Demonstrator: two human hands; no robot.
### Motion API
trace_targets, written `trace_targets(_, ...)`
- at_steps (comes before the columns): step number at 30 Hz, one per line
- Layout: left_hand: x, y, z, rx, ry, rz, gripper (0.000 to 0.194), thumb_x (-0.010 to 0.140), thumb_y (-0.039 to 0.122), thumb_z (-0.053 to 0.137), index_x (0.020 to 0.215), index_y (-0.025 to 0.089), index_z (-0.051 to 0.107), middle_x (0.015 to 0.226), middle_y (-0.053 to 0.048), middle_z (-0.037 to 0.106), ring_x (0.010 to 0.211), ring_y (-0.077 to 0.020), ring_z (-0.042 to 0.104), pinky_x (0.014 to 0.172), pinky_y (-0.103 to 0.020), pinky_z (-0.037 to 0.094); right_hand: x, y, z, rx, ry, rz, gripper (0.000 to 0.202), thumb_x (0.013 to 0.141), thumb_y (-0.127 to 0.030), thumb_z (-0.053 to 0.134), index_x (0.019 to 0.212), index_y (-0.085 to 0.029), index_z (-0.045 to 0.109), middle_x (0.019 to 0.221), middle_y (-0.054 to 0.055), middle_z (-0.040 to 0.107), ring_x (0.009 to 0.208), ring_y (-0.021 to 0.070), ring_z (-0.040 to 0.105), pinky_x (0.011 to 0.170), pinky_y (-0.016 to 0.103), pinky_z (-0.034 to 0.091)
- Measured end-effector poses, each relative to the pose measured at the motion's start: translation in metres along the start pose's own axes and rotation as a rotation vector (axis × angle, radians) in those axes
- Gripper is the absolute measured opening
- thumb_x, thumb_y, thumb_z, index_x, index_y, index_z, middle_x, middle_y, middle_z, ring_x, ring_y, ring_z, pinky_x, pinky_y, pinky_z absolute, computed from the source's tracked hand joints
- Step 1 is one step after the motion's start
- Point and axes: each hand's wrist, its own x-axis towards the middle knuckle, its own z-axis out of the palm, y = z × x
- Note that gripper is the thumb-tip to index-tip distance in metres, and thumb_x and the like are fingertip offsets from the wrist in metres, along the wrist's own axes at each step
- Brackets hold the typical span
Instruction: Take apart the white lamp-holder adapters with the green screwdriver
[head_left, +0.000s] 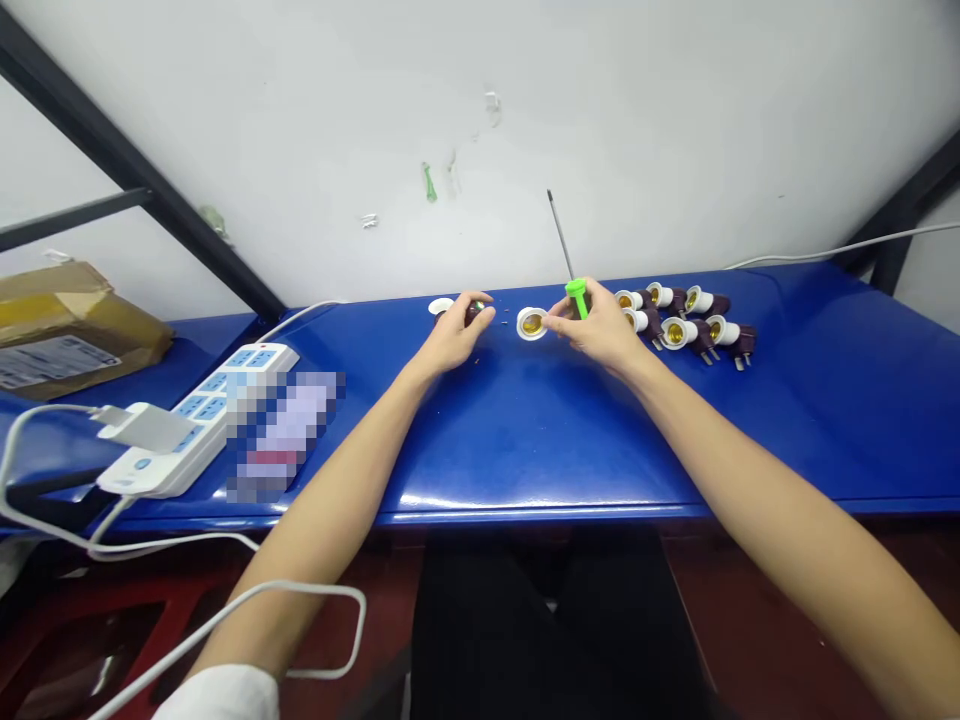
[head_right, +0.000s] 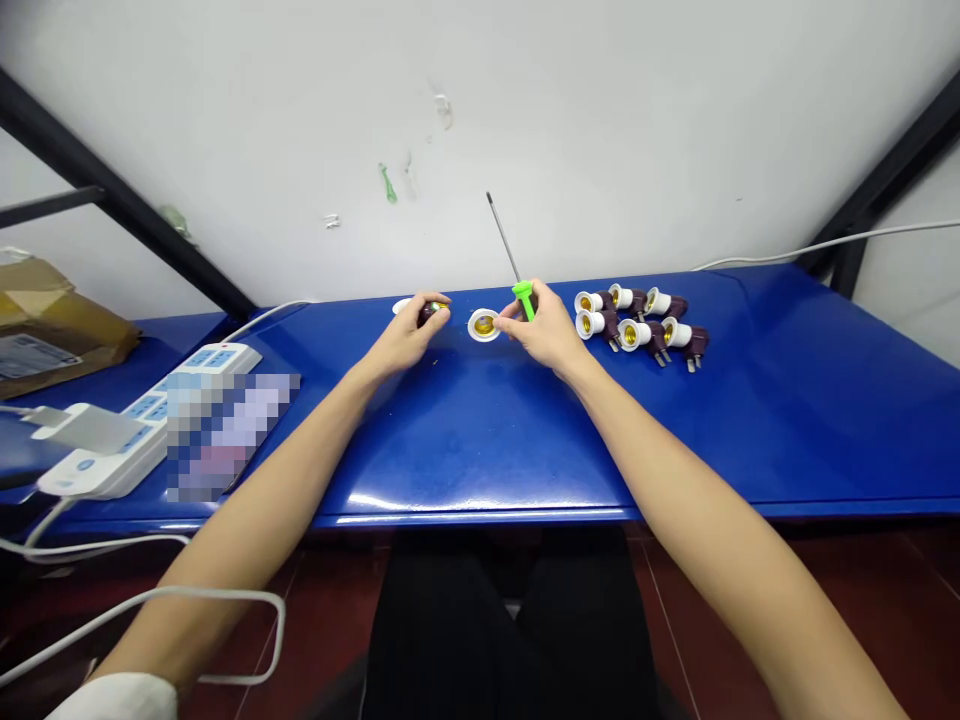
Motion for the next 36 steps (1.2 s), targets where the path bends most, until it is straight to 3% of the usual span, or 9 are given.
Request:
trace_targets(3,0.001,-0.012,-0.002,0.316,-0.077,0.167,0.028,0.088,0.021,0.077,0.116,0.023,0.076,0.107,-0.007,0.061,0.107,-0.0232,0.06,0.11,-0.039,0.044,0.0,0.005,-0.001,-0.002,-0.014,0.039,0.051,0.066,-0.039,0.089,0.092,-0.025,0.048,0.087,-0.001,0.071,0.062,0.0104,0.055,0.052,0.025,0.04)
trace_targets(6,0.001,-0.017,-0.001,0.504,-0.163,0.236,0.039,0.088,0.025,0.077,0.127,0.025,0.074,0.119,-0.01,0.06,0.12,-0.031,0.057,0.116,-0.05,0.041,0.0,0.007,-0.001,-0.009,-0.022,0.068,0.048,0.066,-0.035,0.087,0.093,-0.024,0.049,0.087,-0.001,0.07,0.062,0.0095,0.054,0.051,0.024,0.039)
trace_targets(8,-0.001,-0.014,0.0,0.561,-0.15,0.281,0.045,0.089,0.03,0.077,0.134,0.025,0.071,0.124,-0.012,0.06,0.123,-0.0338,0.055,0.116,-0.053,0.04,0.0,0.008,-0.002,-0.018,-0.011,0.081,0.048,0.066,-0.033,0.086,0.095,-0.023,0.05,0.088,-0.001,0.071,0.062,0.0093,0.054,0.051,0.023,0.038)
trace_targets(11,-0.005,-0.004,0.004,0.546,-0.144,0.401,0.045,0.094,0.038,0.075,0.136,0.026,0.069,0.121,-0.011,0.061,0.116,-0.0295,0.057,0.11,-0.049,0.044,0.0,0.009,-0.002,-0.036,0.028,0.108,0.048,0.066,-0.031,0.085,0.098,-0.023,0.05,0.088,0.0,0.071,0.064,0.0103,0.055,0.051,0.022,0.037)
trace_targets(16,-0.01,0.004,0.014,0.619,-0.327,0.582,0.03,0.096,0.037,0.074,0.123,0.025,0.076,0.106,-0.008,0.06,0.099,-0.0239,0.054,0.094,-0.041,0.048,-0.001,0.007,-0.001,-0.044,0.031,0.134,0.044,0.065,-0.03,0.084,0.091,-0.023,0.05,0.083,0.0,0.069,0.065,0.0104,0.054,0.052,0.022,0.037)
trace_targets(25,-0.015,0.003,0.027,0.845,-0.332,0.635,0.028,0.104,0.036,0.06,0.118,0.02,0.077,0.104,-0.011,0.059,0.098,-0.0253,0.053,0.087,-0.039,0.045,-0.005,0.0,0.002,-0.071,0.015,0.152,0.038,0.067,-0.02,0.08,0.086,-0.024,0.048,0.074,-0.004,0.063,0.054,0.0079,0.048,0.045,0.022,0.035)
trace_targets(29,-0.017,0.002,0.03,0.818,-0.317,0.606,0.024,0.103,0.034,0.061,0.114,0.019,0.077,0.102,-0.011,0.059,0.097,-0.0247,0.052,0.086,-0.039,0.044,-0.006,-0.001,0.003,-0.052,-0.021,0.164,0.038,0.071,-0.019,0.08,0.088,-0.024,0.047,0.072,-0.006,0.062,0.046,0.0065,0.044,0.04,0.024,0.035)
trace_targets(36,-0.018,0.003,0.031,0.729,-0.295,0.495,0.02,0.098,0.023,0.066,0.114,0.018,0.077,0.099,-0.009,0.059,0.097,-0.0253,0.053,0.087,-0.04,0.045,-0.006,-0.001,0.007,-0.028,-0.051,0.13,0.035,0.076,-0.019,0.081,0.092,-0.024,0.05,0.079,-0.004,0.064,0.05,0.0066,0.045,0.038,0.022,0.036)
